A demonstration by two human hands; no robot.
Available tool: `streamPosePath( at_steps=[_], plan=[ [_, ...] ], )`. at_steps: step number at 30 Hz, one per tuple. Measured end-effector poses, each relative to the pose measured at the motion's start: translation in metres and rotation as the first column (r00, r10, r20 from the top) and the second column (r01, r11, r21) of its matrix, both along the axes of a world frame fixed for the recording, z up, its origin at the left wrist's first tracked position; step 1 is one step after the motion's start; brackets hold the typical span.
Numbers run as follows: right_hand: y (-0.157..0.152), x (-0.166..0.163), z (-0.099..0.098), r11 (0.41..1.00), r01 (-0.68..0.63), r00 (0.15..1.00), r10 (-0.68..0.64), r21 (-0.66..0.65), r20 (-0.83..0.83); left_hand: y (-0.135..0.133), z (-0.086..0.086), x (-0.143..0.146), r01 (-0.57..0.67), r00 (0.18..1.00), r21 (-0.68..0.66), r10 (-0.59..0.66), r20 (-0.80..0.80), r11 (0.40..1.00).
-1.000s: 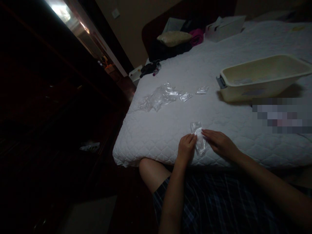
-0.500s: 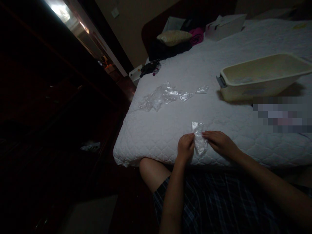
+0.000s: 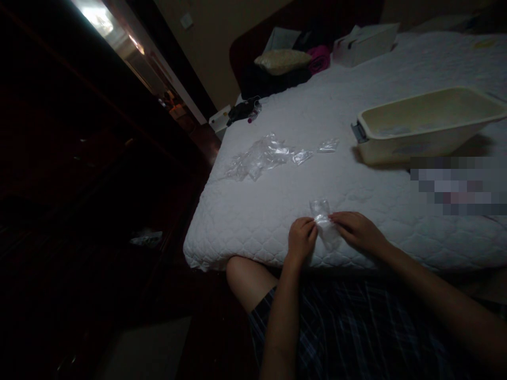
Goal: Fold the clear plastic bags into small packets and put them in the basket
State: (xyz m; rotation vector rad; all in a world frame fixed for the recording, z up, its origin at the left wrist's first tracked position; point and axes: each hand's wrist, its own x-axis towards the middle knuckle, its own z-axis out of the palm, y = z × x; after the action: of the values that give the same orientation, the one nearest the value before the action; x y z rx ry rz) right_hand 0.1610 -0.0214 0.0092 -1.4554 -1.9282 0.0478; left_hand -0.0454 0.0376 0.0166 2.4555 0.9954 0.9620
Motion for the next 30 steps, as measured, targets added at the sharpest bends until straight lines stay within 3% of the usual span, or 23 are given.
streamPosePath(
  at_steps=[15,30],
  plan=[
    [0.004,-0.006,0.009,0.988,0.118,0.985,-0.13,-0.103,-0.112,-0.004,0.006,0.013,-0.132,0.988,0.006,0.132,-0.084,0.991],
    [0.001,-0.011,0.011,0.962,0.238,0.955,-0.257,-0.134,-0.149,-0.013,0.007,0.03,-0.285,0.918,0.113,0.305,-0.253,0.952]
  ],
)
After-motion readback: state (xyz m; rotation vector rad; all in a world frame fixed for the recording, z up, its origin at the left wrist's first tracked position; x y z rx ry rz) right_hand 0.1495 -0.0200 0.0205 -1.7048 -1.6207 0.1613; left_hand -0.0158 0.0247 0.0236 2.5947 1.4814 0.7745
